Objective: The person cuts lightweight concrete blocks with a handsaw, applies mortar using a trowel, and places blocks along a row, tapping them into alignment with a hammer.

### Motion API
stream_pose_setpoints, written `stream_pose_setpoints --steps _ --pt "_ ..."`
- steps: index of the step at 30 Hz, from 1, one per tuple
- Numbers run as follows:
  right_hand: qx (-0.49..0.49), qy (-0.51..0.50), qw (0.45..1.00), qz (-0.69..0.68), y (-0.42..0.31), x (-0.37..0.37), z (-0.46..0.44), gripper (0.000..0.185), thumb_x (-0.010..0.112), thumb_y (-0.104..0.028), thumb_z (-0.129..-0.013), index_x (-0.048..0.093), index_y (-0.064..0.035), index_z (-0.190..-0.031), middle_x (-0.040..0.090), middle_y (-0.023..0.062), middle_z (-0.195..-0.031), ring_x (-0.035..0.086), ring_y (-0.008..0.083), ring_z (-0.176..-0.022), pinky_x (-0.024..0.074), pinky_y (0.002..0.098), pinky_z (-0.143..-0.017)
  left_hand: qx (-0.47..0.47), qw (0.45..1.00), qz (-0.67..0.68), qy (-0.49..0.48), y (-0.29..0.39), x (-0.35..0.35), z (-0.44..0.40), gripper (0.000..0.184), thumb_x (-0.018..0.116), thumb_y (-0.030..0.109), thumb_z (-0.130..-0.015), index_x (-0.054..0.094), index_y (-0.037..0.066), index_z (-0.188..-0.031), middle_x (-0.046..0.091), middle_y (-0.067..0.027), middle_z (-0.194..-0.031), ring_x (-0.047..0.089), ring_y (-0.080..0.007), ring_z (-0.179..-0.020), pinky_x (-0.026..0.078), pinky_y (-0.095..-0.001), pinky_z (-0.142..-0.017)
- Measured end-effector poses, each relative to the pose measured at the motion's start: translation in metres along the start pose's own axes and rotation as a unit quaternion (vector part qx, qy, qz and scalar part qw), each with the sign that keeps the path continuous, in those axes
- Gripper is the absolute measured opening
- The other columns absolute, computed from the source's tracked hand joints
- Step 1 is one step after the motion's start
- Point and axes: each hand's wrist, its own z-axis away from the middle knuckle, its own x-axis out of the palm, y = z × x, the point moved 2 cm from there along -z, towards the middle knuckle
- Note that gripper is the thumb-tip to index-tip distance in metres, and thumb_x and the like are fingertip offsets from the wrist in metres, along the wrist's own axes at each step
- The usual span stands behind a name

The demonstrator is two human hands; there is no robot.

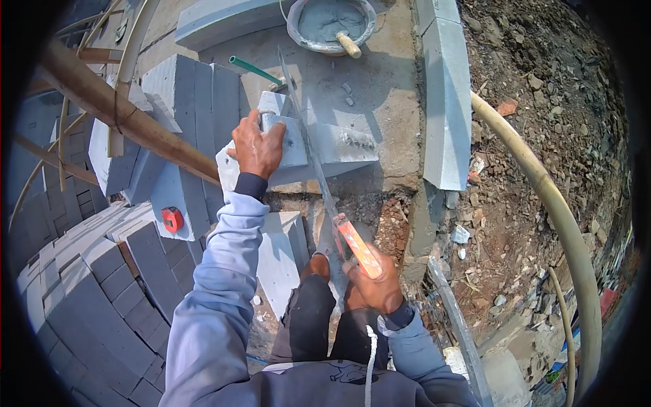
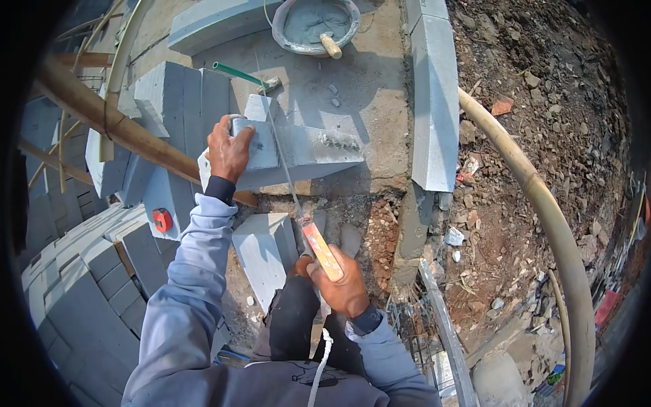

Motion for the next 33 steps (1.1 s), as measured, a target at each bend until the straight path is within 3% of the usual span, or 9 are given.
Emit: stream_pose_setpoints --steps 1,3,9,16,19,22,26,29,33 --pt "0.048 -0.002 0.999 0.001 0.001 -0.002 -0.006 0.011 0.062 -0.005 -0.084 0.058 -0.0006 -0.093 0.059 0.0029 -0.071 0.052 0.006 -0.067 0.0441 0.0267 -0.058 0.01 1.0 0.012 0.005 -0.007 -0.001 0.001 0.043 0.061 0.036 -0.078 0.062 0.006 -0.109 0.059 -0.0216 -0.109 0.05 -0.0425 -0.11 0.031 -0.0624 -0.093" --pt "-0.017 0.021 1.0 -0.005 -0.015 0.007 0.002 0.013 0.063 -0.006 -0.082 0.06 -0.0009 -0.093 0.061 0.006 -0.072 0.053 0.0113 -0.062 0.045 0.0293 -0.057 0.035 0.999 0.023 0.02 -0.013 0.002 -0.001 0.041 0.061 0.036 -0.077 0.063 0.006 -0.105 0.06 -0.0223 -0.104 0.052 -0.0427 -0.105 0.035 -0.0584 -0.089" --pt "-0.035 0.049 0.987 0.149 -0.007 0.018 0.018 0.022 0.07 -0.015 -0.077 0.063 -0.0038 -0.095 0.065 0.0148 -0.075 0.063 0.036 -0.066 0.0502 0.0384 -0.061 0.037 0.998 0.037 0.041 -0.01 -0.002 0.001 0.04 0.061 0.036 -0.078 0.062 0.005 -0.103 0.062 -0.0224 -0.099 0.056 -0.0424 -0.098 0.039 -0.0568 -0.082" --pt "-0.046 0.039 0.996 0.071 -0.02 0.034 -0.034 0.022 0.066 -0.01 -0.081 0.061 -0.0026 -0.101 0.063 0.0198 -0.075 0.066 0.0363 -0.071 0.0508 0.0381 -0.062 0.042 0.998 -0.001 0.042 -0.019 -0.005 0.028 0.041 0.062 0.039 -0.081 0.061 0.007 -0.107 0.06 -0.0183 -0.111 0.051 -0.0405 -0.108 0.035 -0.0562 -0.09" --pt "-0.056 0.022 0.996 0.062 -0.01 0.037 -0.05 0.029 0.065 -0.008 -0.08 0.059 -0.0021 -0.108 0.063 0.0205 -0.075 0.066 0.0359 -0.07 0.0505 0.0373 -0.062 -0.015 0.997 0.041 0.057 -0.027 -0.002 0.015 0.04 0.062 0.039 -0.08 0.062 0.008 -0.106 0.06 -0.0178 -0.108 0.051 -0.04 -0.105 0.034 -0.0565 -0.091" --pt "-0.087 0.023 0.996 0.024 -0.011 0.039 -0.027 0.028 0.065 -0.007 -0.08 0.059 -0.0016 -0.107 0.063 0.0185 -0.076 0.067 0.0338 -0.069 0.05 0.0369 -0.062 0.032 0.998 0.053 0.032 -0.027 -0.006 0.014 0.037 0.064 0.036 -0.081 0.063 0.009 -0.105 0.061 -0.0174 -0.104 0.051 -0.0396 -0.106 0.035 -0.0561 -0.091" --pt "-0.072 0.04 0.996 0.019 0.002 0.04 0.002 0.02 0.066 -0.008 -0.081 0.058 -0.0002 -0.097 0.062 0.0152 -0.073 0.068 0.0249 -0.07 0.0492 0.0342 -0.062 0.018 0.997 0.069 0.038 -0.04 -0.007 0.025 0.033 0.064 0.032 -0.081 0.064 0.007 -0.103 0.061 -0.018 -0.101 0.054 -0.0391 -0.101 0.039 -0.0511 -0.089" --pt "0.043 -0.024 0.999 0.02 -0.001 0.028 -0.029 0.019 0.066 -0.009 -0.081 0.058 -0.0006 -0.097 0.061 0.0148 -0.073 0.067 0.0236 -0.07 0.049 0.0342 -0.063 0.018 0.994 0.093 0.046 -0.045 -0.009 0.022 0.031 0.064 0.03 -0.081 0.064 0.006 -0.101 0.061 -0.0195 -0.1 0.057 -0.038 -0.095 0.043 -0.0444 -0.087" --pt "-0.082 0.004 0.995 0.064 -0.009 0.037 0.003 0.031 0.065 -0.009 -0.082 0.058 -0.0031 -0.112 0.064 0.017 -0.079 0.067 0.0358 -0.075 0.0507 0.039 -0.066 0.044 0.993 0.1 0.05 -0.048 -0.01 0.019 0.031 0.064 0.029 -0.082 0.064 0.005 -0.101 0.062 -0.0202 -0.099 0.058 -0.0387 -0.093 0.043 -0.0448 -0.087"
